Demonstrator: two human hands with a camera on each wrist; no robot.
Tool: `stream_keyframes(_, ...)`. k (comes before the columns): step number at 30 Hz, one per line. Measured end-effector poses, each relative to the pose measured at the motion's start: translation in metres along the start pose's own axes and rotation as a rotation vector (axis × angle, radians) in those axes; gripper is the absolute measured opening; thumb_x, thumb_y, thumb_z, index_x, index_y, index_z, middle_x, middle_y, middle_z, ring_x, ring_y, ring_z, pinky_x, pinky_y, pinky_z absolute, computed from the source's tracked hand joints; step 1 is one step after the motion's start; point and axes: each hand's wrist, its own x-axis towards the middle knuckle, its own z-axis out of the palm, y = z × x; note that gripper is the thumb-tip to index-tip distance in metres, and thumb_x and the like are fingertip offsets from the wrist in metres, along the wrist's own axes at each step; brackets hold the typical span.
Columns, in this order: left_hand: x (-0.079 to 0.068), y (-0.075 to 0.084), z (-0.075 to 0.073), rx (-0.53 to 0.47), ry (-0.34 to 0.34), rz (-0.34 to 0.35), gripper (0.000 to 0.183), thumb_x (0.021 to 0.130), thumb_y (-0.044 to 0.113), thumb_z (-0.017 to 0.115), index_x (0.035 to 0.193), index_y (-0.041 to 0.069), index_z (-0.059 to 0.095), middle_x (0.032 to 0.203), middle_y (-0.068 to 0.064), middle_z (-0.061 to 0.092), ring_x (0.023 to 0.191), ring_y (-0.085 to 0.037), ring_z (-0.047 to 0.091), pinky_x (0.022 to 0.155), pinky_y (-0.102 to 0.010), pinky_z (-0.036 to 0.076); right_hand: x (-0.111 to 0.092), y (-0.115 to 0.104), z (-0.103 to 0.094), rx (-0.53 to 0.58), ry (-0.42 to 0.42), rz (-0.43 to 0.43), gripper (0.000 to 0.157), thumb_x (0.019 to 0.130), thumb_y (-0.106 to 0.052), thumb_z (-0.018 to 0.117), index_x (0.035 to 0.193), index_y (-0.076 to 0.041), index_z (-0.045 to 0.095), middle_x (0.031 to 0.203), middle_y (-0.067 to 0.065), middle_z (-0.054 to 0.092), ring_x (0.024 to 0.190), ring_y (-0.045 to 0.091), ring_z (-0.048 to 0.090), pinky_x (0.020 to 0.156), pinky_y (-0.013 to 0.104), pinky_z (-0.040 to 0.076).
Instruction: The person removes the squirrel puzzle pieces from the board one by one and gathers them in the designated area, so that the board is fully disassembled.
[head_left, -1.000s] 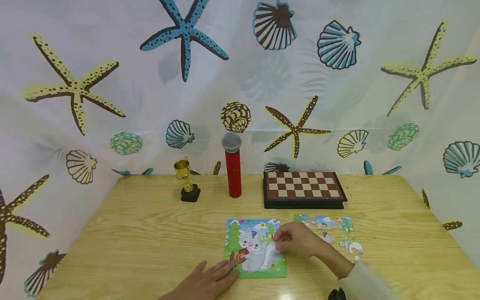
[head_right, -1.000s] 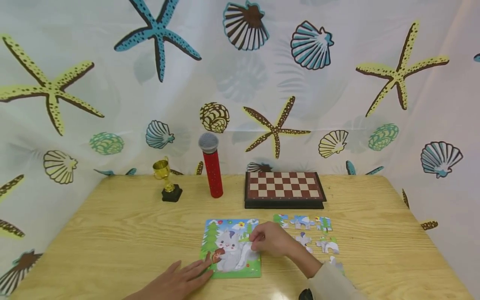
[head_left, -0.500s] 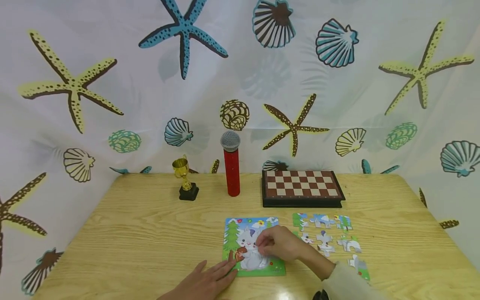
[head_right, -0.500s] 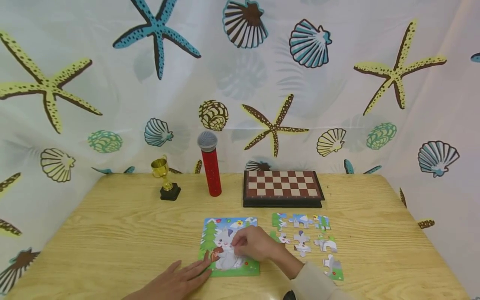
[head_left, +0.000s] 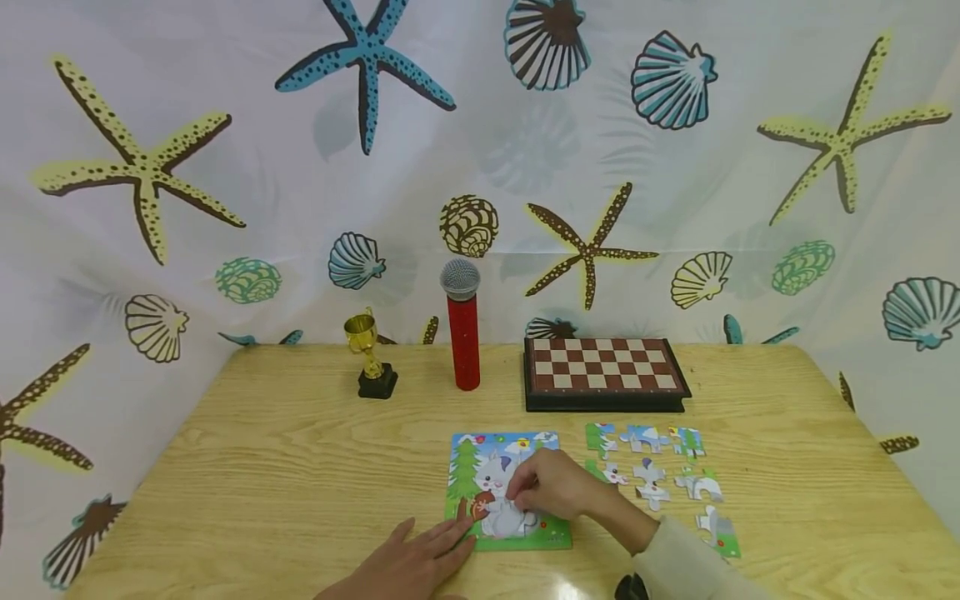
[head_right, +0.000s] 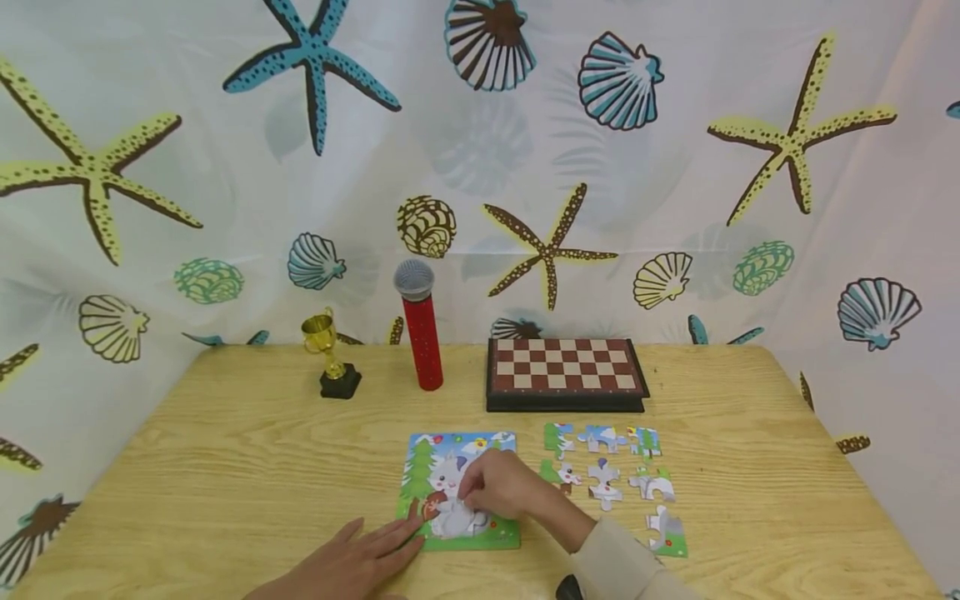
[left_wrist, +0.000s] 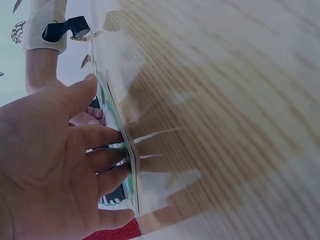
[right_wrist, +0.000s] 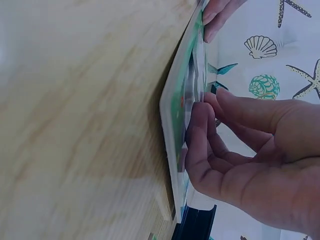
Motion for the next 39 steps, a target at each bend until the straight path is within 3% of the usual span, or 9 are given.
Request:
stream_keyframes(6, 0.002, 0.000, 0.000, 0.016, -0.005, 0.001, 0.069, 0.091, 0.063, 0.040, 0.143, 0.018, 0.044, 0.153, 0.001, 0.036, 0.138, -0.016, 0.039, 0.097, -0.057, 0.041, 0.002, 0.002, 0.000, -0.037, 0.003, -0.030, 0.009, 0.083, 0.001, 0.067, 0.080, -0.003, 0.074, 0.076, 0.005, 0.070, 0.067, 0.008, 0.054, 0.058, 0.021, 0.044)
stream_keyframes(14, 0.004, -0.001, -0.002, -0.025, -0.034, -0.002, 0.072, 0.090, 0.065, 0.042, 0.145, 0.018, 0.042, 0.154, 0.002, 0.034, 0.140, -0.015, 0.036, 0.098, -0.058, 0.039, 0.000, 0.004, -0.004, 0.024, -0.005, -0.043, 0.006, 0.083, 0.003, 0.067, 0.079, -0.002, 0.069, 0.074, 0.007, 0.067, 0.065, 0.009, 0.056, 0.058, 0.021, 0.044)
stream_keyframes(21, 0.005, -0.001, -0.002, -0.030, -0.041, -0.006, 0.073, 0.089, 0.066, 0.042, 0.145, 0.018, 0.041, 0.155, 0.002, 0.032, 0.140, -0.015, 0.035, 0.099, -0.059, 0.038, -0.009, 0.012, -0.023, 0.081, -0.026, -0.067, 0.004, 0.085, 0.002, 0.064, 0.084, 0.000, 0.068, 0.079, 0.010, 0.068, 0.067, 0.007, 0.058, 0.060, 0.021, 0.047)
stream_keyframes(39, 0.009, -0.001, -0.004, -0.042, -0.048, -0.012, 0.074, 0.089, 0.068, 0.041, 0.145, 0.019, 0.041, 0.154, 0.002, 0.034, 0.140, -0.015, 0.036, 0.098, -0.059, 0.039, -0.052, 0.047, -0.069, 0.061, -0.070, -0.083, 0.004, 0.086, -0.005, 0.064, 0.085, -0.002, 0.067, 0.081, 0.006, 0.067, 0.067, 0.005, 0.058, 0.062, 0.022, 0.049)
